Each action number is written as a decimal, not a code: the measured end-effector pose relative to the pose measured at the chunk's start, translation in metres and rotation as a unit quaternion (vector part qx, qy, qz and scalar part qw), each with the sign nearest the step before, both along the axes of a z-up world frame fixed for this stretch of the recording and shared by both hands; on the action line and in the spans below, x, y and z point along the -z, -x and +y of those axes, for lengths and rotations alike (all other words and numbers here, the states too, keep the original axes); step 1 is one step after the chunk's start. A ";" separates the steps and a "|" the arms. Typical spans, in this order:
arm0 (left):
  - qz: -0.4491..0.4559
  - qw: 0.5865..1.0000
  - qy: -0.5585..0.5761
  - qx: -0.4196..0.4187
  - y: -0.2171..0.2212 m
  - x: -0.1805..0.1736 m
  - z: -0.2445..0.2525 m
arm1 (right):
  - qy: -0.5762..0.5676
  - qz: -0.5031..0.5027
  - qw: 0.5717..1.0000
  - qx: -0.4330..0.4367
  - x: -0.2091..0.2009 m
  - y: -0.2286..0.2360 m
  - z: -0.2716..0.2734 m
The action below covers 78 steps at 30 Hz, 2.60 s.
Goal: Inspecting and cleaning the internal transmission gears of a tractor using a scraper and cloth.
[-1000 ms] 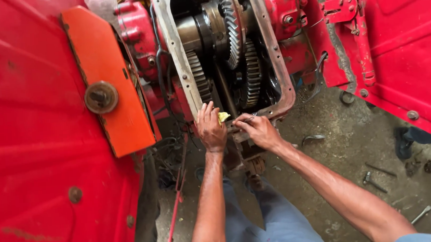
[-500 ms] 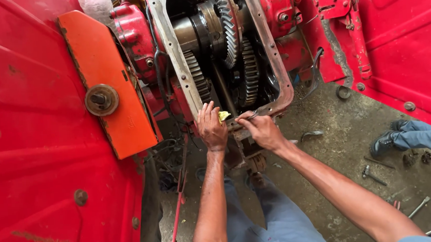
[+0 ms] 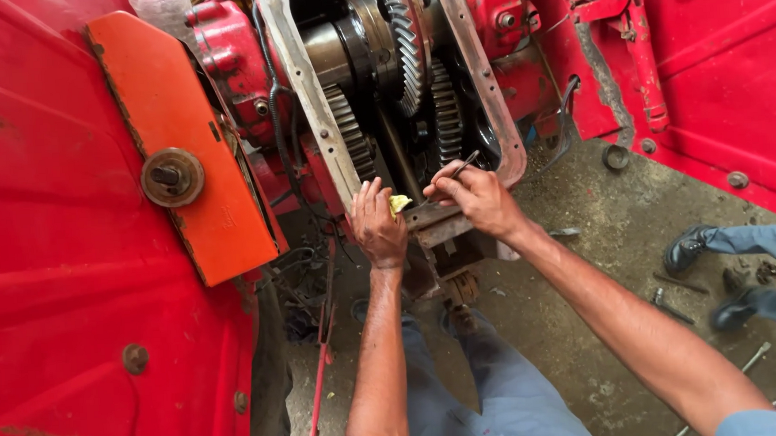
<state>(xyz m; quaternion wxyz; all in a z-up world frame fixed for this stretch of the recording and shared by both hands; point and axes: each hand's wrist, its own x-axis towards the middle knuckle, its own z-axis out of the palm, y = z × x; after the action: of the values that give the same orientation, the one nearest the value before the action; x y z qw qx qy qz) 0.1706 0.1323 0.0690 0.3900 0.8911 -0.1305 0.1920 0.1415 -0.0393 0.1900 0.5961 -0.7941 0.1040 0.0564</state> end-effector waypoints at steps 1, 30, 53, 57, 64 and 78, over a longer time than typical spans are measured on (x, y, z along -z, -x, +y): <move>-0.003 1.000 -0.002 -0.002 -0.001 0.001 0.000 | 0.026 0.005 1.000 -0.017 0.003 0.001 0.000; -0.024 1.000 0.006 0.008 0.001 -0.001 -0.001 | 0.150 -0.052 0.977 -0.145 0.030 -0.003 0.013; 0.112 0.983 0.077 0.122 0.020 -0.030 0.001 | 0.127 -0.238 0.959 -0.085 0.108 0.038 0.021; 0.098 0.984 0.054 0.141 0.022 -0.028 -0.005 | 0.130 -0.233 0.961 -0.079 0.112 0.031 0.030; 0.255 0.937 0.222 0.089 0.058 -0.081 -0.016 | 0.112 -0.106 0.987 0.046 0.086 0.021 0.036; 0.264 0.930 0.098 0.238 0.262 -0.092 -0.127 | -0.142 -0.093 0.964 0.205 0.045 0.295 -0.102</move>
<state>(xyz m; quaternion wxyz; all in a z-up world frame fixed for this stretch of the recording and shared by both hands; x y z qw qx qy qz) -0.0916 0.0054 0.1607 0.5302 0.8097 -0.2114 -0.1362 -0.1531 -0.1411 0.1450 0.7087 -0.6646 0.1998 -0.1269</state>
